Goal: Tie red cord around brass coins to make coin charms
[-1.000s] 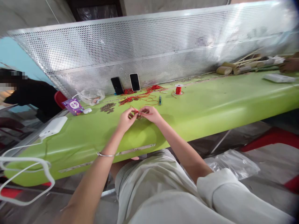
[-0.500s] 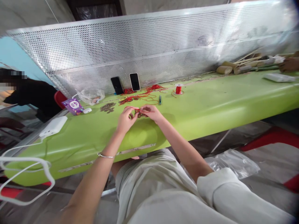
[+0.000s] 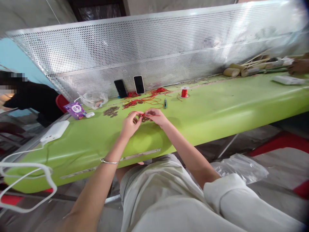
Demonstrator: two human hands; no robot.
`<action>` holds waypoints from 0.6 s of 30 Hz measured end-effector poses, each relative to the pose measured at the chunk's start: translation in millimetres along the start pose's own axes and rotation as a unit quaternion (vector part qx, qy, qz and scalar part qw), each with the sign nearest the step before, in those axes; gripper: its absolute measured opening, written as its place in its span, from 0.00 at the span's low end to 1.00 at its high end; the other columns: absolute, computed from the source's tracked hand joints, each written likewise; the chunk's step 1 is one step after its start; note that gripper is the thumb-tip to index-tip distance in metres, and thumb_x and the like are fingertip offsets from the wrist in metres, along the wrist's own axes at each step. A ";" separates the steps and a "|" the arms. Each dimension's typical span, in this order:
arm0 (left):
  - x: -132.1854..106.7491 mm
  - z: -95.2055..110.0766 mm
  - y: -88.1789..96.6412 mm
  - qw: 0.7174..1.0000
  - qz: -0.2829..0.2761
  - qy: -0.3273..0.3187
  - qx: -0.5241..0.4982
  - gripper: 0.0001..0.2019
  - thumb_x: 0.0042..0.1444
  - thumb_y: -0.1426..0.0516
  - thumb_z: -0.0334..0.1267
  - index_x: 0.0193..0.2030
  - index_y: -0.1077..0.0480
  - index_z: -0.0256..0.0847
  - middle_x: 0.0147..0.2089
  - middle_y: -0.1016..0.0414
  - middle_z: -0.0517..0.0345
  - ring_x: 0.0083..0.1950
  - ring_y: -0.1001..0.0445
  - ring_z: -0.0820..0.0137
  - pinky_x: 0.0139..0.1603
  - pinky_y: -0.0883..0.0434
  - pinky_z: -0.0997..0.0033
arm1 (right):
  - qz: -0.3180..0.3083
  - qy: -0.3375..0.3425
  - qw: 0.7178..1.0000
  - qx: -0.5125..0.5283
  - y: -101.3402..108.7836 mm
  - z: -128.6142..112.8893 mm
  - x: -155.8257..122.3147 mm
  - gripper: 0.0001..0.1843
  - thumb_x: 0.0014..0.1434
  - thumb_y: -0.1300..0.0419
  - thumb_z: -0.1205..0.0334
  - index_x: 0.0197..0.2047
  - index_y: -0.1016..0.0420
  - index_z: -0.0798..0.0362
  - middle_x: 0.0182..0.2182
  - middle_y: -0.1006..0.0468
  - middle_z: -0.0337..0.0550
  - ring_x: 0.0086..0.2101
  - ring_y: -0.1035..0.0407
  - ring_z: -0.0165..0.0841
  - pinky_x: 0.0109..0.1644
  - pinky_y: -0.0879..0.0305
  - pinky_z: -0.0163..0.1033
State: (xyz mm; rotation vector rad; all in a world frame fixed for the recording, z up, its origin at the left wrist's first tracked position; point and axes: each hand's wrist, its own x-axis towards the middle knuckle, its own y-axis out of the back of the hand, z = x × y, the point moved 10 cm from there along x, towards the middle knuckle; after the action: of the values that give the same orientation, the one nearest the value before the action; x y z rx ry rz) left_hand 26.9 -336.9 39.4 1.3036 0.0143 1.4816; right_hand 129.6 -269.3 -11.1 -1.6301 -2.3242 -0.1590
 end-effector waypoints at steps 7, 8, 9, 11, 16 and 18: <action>0.1 -6.8 -0.4 1.000 0.001 0.009 -0.017 0.08 0.58 0.48 0.35 0.43 0.31 0.41 0.40 0.26 0.54 0.22 0.34 0.78 0.22 0.36 0.78 | 0.007 0.008 1.000 -0.022 3.2 -2.3 -2.0 0.03 0.52 0.40 0.65 0.31 0.29 0.56 0.26 0.25 0.38 0.25 0.33 0.25 0.26 0.40 0.28; 0.2 -7.0 -0.2 1.000 0.002 0.009 -0.018 0.08 0.58 0.48 0.35 0.43 0.31 0.40 0.40 0.26 0.54 0.23 0.34 0.78 0.22 0.36 0.78 | 0.006 0.010 1.000 -0.024 2.9 -3.1 -2.4 0.03 0.52 0.40 0.65 0.31 0.30 0.56 0.26 0.25 0.38 0.25 0.33 0.25 0.26 0.40 0.28; 0.3 -7.0 0.0 1.000 0.004 0.010 -0.018 0.08 0.58 0.48 0.35 0.43 0.31 0.40 0.40 0.26 0.54 0.23 0.34 0.78 0.22 0.36 0.78 | 0.006 0.013 1.000 -0.025 2.6 -3.8 -2.8 0.03 0.52 0.40 0.65 0.31 0.30 0.56 0.26 0.25 0.38 0.25 0.33 0.25 0.27 0.39 0.28; 0.6 -6.5 0.5 1.000 0.005 0.010 -0.018 0.08 0.58 0.48 0.34 0.42 0.30 0.40 0.39 0.26 0.54 0.23 0.34 0.78 0.23 0.37 0.78 | 0.005 0.017 0.999 -0.028 2.2 -5.0 -3.3 0.03 0.52 0.41 0.65 0.31 0.30 0.55 0.26 0.25 0.38 0.25 0.32 0.25 0.27 0.39 0.28; 1.0 -5.0 2.1 1.000 0.010 0.011 -0.020 0.07 0.58 0.48 0.34 0.42 0.30 0.41 0.39 0.26 0.55 0.22 0.35 0.78 0.22 0.37 0.78 | 0.004 0.025 0.999 -0.033 2.1 -5.4 -2.5 0.03 0.53 0.41 0.65 0.32 0.30 0.55 0.27 0.25 0.39 0.25 0.33 0.25 0.26 0.39 0.28; 1.2 -5.6 2.6 1.000 0.011 0.012 -0.022 0.07 0.58 0.47 0.35 0.42 0.30 0.41 0.39 0.25 0.55 0.23 0.35 0.77 0.22 0.37 0.78 | 0.004 0.027 0.999 -0.035 2.3 -4.9 -1.9 0.03 0.53 0.41 0.65 0.32 0.30 0.55 0.27 0.25 0.39 0.25 0.34 0.24 0.26 0.39 0.28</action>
State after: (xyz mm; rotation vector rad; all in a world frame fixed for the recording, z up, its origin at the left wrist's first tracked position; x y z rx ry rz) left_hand 21.5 -333.7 39.7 1.2542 -0.0161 1.5091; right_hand 133.2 -271.5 -7.2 -1.6471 -2.2960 -0.2806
